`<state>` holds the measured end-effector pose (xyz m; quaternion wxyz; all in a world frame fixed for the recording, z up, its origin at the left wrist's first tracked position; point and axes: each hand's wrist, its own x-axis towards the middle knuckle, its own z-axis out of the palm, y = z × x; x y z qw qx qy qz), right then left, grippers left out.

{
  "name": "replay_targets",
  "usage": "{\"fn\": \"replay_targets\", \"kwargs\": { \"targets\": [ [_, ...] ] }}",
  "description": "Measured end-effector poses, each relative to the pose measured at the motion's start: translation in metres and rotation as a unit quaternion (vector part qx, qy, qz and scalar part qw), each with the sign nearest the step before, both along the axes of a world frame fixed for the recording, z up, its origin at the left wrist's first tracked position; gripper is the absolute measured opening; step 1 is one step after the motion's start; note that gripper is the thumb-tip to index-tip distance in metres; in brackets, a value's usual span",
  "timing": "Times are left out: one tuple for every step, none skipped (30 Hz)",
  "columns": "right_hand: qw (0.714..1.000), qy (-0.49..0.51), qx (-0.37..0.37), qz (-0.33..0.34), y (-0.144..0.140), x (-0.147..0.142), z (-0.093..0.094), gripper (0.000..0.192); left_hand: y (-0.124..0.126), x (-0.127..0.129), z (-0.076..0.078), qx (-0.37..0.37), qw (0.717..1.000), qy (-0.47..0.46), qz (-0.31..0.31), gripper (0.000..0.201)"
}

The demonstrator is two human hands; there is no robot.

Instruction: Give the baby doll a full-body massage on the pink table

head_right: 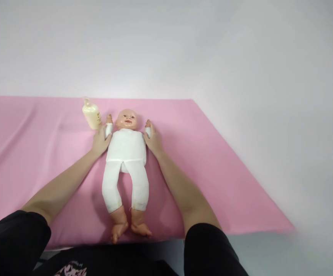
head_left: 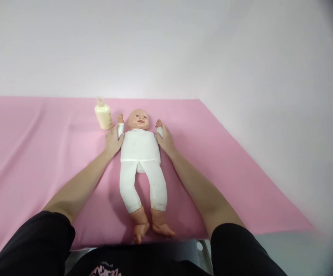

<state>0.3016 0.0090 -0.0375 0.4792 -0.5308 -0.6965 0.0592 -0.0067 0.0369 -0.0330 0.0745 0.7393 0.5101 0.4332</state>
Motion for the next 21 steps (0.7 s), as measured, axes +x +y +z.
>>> {"fn": "replay_targets", "kwargs": {
  "targets": [
    [1.000, 0.004, 0.010, -0.002, -0.001, -0.001, 0.001, 0.065, -0.002, 0.001, 0.003, 0.018, 1.000, -0.009, -0.008, 0.063],
    [1.000, 0.014, 0.014, -0.010, -0.003, -0.002, 0.003, 0.070, -0.005, 0.002, 0.006, 0.036, 0.999, -0.019, -0.018, 0.067],
    [0.999, 0.025, 0.017, -0.020, -0.005, -0.003, 0.004, 0.074, -0.007, 0.003, 0.009, 0.052, 0.998, -0.031, -0.029, 0.071],
    [0.999, 0.029, 0.024, -0.024, -0.007, -0.004, 0.006, 0.076, -0.010, 0.004, 0.012, 0.067, 0.996, -0.042, -0.041, 0.075],
    [0.999, 0.029, 0.033, -0.022, -0.010, -0.005, 0.007, 0.077, -0.013, 0.004, 0.015, 0.080, 0.994, -0.051, -0.053, 0.078],
    [0.999, 0.024, 0.047, -0.014, -0.013, -0.006, 0.009, 0.076, -0.016, 0.004, 0.018, 0.091, 0.992, -0.054, -0.064, 0.078],
    [0.998, 0.013, 0.065, 0.000, -0.016, -0.007, 0.011, 0.073, -0.018, 0.004, 0.020, 0.101, 0.991, -0.051, -0.077, 0.074],
    [0.996, -0.003, 0.084, 0.019, -0.020, -0.008, 0.013, 0.068, -0.021, 0.003, 0.022, 0.107, 0.989, -0.040, -0.094, 0.067],
    [0.993, -0.024, 0.104, 0.041, -0.023, -0.010, 0.015, 0.062, -0.024, 0.003, 0.024, 0.111, 0.987, -0.021, -0.116, 0.058],
    [0.989, -0.048, 0.121, 0.065, -0.027, -0.011, 0.017, 0.054, -0.026, 0.002, 0.026, 0.114, 0.983, 0.001, -0.145, 0.049],
    [0.984, -0.072, 0.134, 0.090, -0.029, -0.014, 0.019, 0.046, -0.028, 0.002, 0.027, 0.116, 0.977, 0.026, -0.177, 0.042],
    [0.978, -0.096, 0.145, 0.115, -0.032, -0.016, 0.021, 0.040, -0.030, 0.002, 0.028, 0.116, 0.970, 0.051, -0.209, 0.036],
    [0.971, -0.117, 0.156, 0.136, -0.034, -0.018, 0.023, 0.035, -0.032, 0.002, 0.029, 0.116, 0.962, 0.072, -0.237, 0.033],
    [0.964, -0.135, 0.168, 0.153, -0.035, -0.021, 0.025, 0.032, -0.033, 0.002, 0.029, 0.115, 0.955, 0.089, -0.257, 0.031],
    [0.958, -0.148, 0.181, 0.166, -0.036, -0.022, 0.026, 0.031, -0.034, 0.002, 0.030, 0.113, 0.951, 0.101, -0.270, 0.030],
    [0.952, -0.157, 0.193, 0.176, -0.036, -0.024, 0.026, 0.031, -0.034, 0.002, 0.030, 0.110, 0.948, 0.109, -0.277, 0.029],
    [0.949, -0.163, 0.200, 0.182, -0.037, -0.024, 0.027, 0.032, -0.035, 0.002, 0.030, 0.107, 0.948, 0.114, -0.278, 0.030],
    [0.947, -0.166, 0.200, 0.187, -0.037, -0.024, 0.026, 0.033, -0.035, 0.002, 0.029, 0.104, 0.948, 0.114, -0.279, 0.032],
    [0.948, -0.165, 0.194, 0.189, -0.037, -0.024, 0.025, 0.035, -0.034, 0.002, 0.028, 0.100, 0.949, 0.110, -0.277, 0.035],
    [0.952, -0.157, 0.182, 0.189, -0.036, -0.023, 0.023, 0.038, -0.034, 0.002, 0.027, 0.095, 0.952, 0.102, -0.271, 0.039],
    [0.958, -0.140, 0.169, 0.184, -0.036, -0.022, 0.021, 0.041, -0.033, 0.003, 0.026, 0.090, 0.957, 0.090, -0.261, 0.043]
  ]
}}
